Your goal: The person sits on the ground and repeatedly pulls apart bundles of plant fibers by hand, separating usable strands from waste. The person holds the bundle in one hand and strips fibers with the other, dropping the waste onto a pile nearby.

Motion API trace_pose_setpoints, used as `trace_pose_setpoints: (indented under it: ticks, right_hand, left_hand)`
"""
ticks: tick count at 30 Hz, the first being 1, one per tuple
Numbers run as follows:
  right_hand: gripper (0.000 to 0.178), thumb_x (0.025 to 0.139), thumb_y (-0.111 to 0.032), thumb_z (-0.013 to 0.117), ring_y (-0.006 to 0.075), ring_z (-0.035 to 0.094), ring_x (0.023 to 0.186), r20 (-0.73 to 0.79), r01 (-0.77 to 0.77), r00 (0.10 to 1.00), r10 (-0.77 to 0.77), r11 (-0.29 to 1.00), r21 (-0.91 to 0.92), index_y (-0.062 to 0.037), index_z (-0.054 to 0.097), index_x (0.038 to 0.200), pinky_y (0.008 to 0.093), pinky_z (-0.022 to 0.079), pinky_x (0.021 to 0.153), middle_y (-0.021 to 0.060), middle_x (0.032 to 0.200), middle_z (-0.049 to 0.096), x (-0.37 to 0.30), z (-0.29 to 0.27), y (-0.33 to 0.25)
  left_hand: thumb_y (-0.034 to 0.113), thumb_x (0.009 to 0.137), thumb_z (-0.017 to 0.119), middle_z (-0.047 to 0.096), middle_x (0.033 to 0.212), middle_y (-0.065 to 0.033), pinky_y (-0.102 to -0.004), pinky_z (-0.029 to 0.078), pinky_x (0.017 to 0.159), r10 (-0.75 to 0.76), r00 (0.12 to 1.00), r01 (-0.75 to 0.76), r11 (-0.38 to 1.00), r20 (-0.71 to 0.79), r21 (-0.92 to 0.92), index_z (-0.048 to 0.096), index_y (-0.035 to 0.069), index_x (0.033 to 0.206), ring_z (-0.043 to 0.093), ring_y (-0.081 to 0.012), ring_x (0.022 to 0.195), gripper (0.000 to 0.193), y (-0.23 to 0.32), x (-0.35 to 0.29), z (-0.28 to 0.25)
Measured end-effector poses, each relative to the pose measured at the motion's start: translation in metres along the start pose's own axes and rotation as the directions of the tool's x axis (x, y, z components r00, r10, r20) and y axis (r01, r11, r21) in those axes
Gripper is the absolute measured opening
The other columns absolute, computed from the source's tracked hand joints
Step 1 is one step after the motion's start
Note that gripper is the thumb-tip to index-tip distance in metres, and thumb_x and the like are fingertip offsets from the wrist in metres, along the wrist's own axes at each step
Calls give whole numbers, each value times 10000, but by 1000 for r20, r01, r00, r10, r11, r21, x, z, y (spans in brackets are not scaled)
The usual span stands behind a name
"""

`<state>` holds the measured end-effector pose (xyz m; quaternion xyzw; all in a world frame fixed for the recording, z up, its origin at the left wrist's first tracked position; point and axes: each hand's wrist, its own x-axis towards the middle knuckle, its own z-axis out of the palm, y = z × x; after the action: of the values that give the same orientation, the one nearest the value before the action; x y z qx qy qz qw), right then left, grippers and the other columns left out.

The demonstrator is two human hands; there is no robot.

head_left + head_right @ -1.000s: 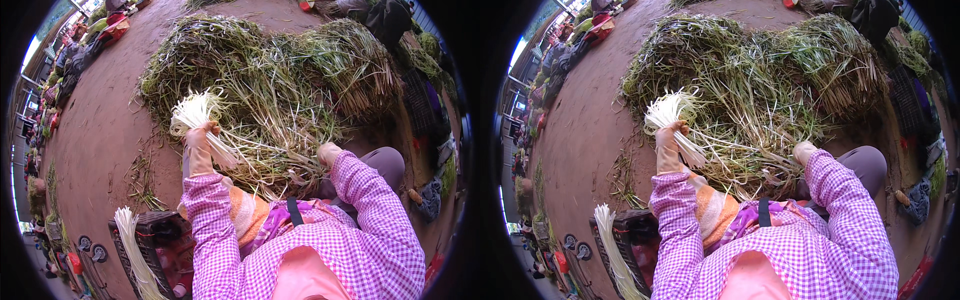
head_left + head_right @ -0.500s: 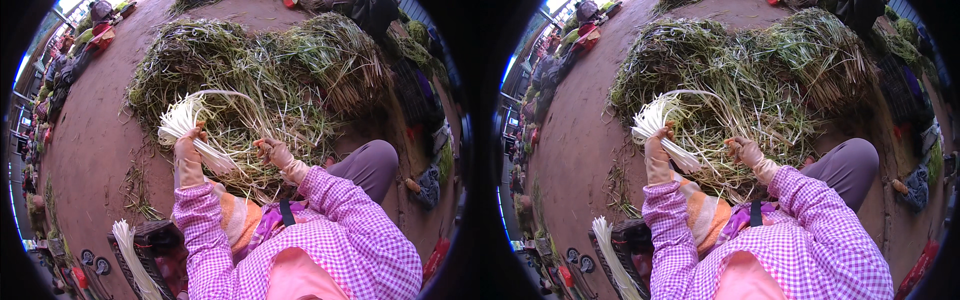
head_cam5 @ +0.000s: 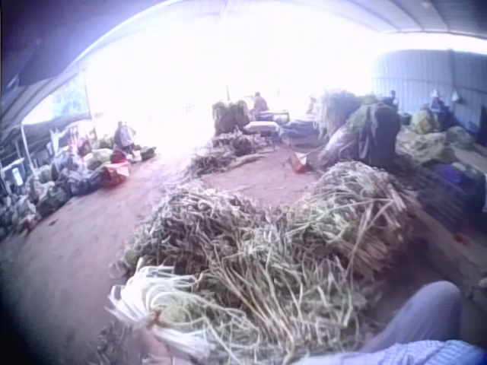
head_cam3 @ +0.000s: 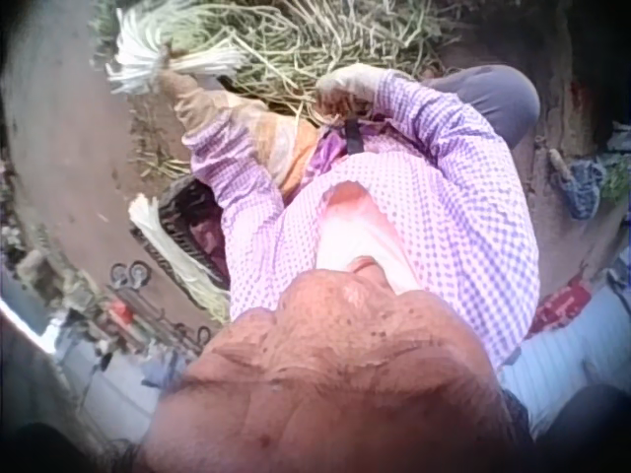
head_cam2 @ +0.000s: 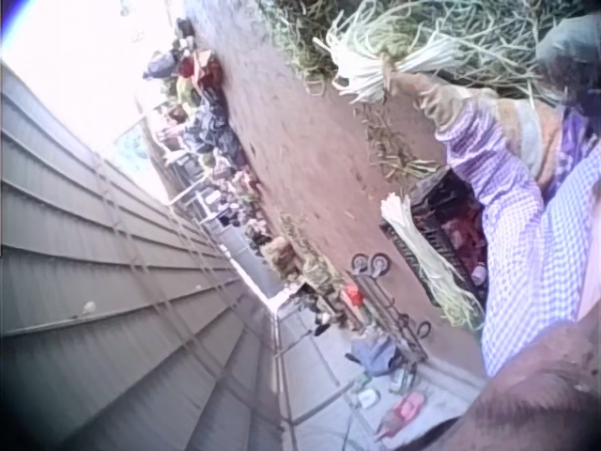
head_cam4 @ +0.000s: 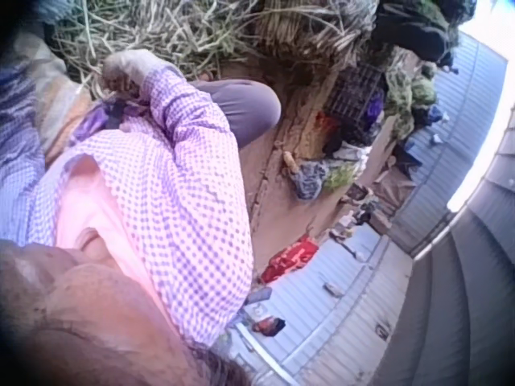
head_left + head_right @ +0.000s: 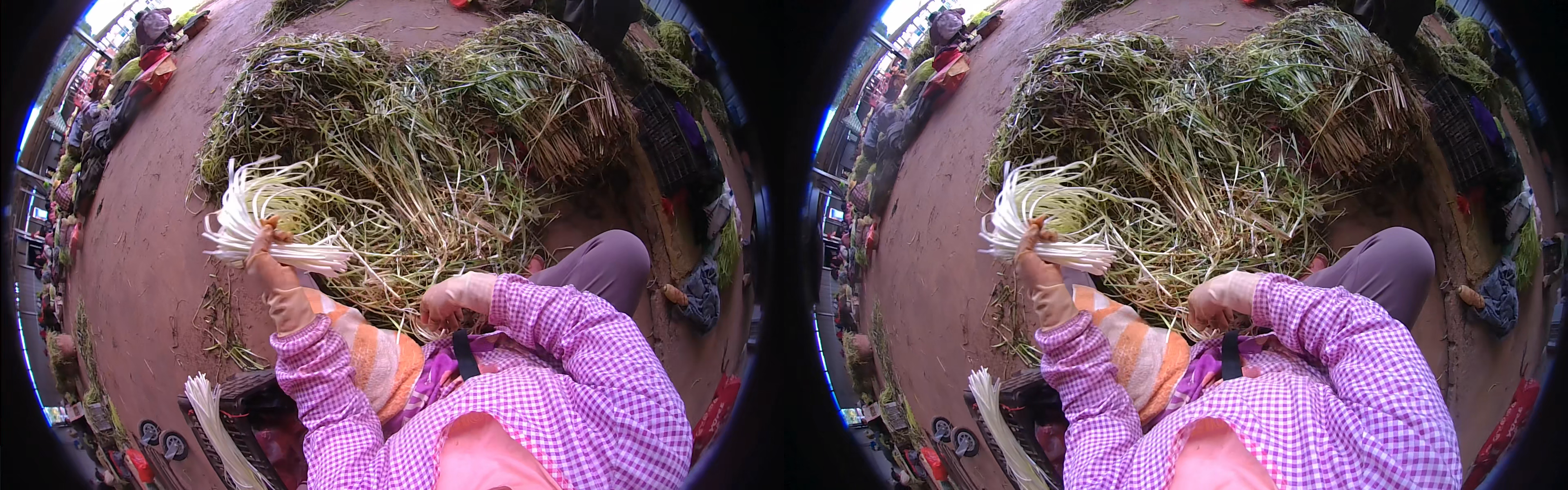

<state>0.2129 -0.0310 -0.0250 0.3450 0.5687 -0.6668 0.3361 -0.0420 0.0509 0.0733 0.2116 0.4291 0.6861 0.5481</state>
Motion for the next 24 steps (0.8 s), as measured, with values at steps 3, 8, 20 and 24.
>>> trace_pose_setpoints:
  ticks: [3, 8, 20, 24]
  right_hand:
    - [385, 933, -13, 554, 149, 678, 707, -630, 353, 775, -49, 860, 367, -80, 588, 1310, 279, 573, 617, 110, 972, 696, 5, -50, 16]
    - [333, 954, -177, 592, 195, 686, 916, -958, 57, 275, 82, 993, 101, -144, 603, 1285, 307, 565, 803, 88, 1179, 684, 60, -153, 21]
    - [302, 958, -274, 613, 147, 657, 692, -926, 433, 363, 99, 863, 262, -168, 645, 1239, 296, 551, 633, 60, 906, 728, 32, -183, 7]
    - [281, 989, -129, 552, 85, 599, 546, -794, 548, 607, -24, 737, 397, -57, 610, 1254, 228, 513, 488, 74, 828, 716, -2, -145, -11]
  left_hand:
    - [5, 923, 550, 660, 985, -136, -237, 549, 736, -49, 998, 61, 947, 47, -314, 543, -86, 1252, 604, -127, 753, 341, 5, 7, -14]
    - [-21, 847, 625, 691, 1119, -139, -327, 592, 754, -246, 955, 292, 878, 165, -380, 482, -32, 1324, 693, -179, 777, 498, -29, 14, -9]
    - [-70, 837, 590, 670, 1081, -159, -293, 594, 755, 57, 983, 0, 951, 174, -309, 414, -8, 1374, 654, -131, 782, 569, 1, 15, -7]
    - [12, 936, 582, 676, 971, -170, -272, 591, 648, -207, 975, 215, 971, 76, -103, 487, -51, 1289, 636, -130, 712, 371, -24, 9, 6]
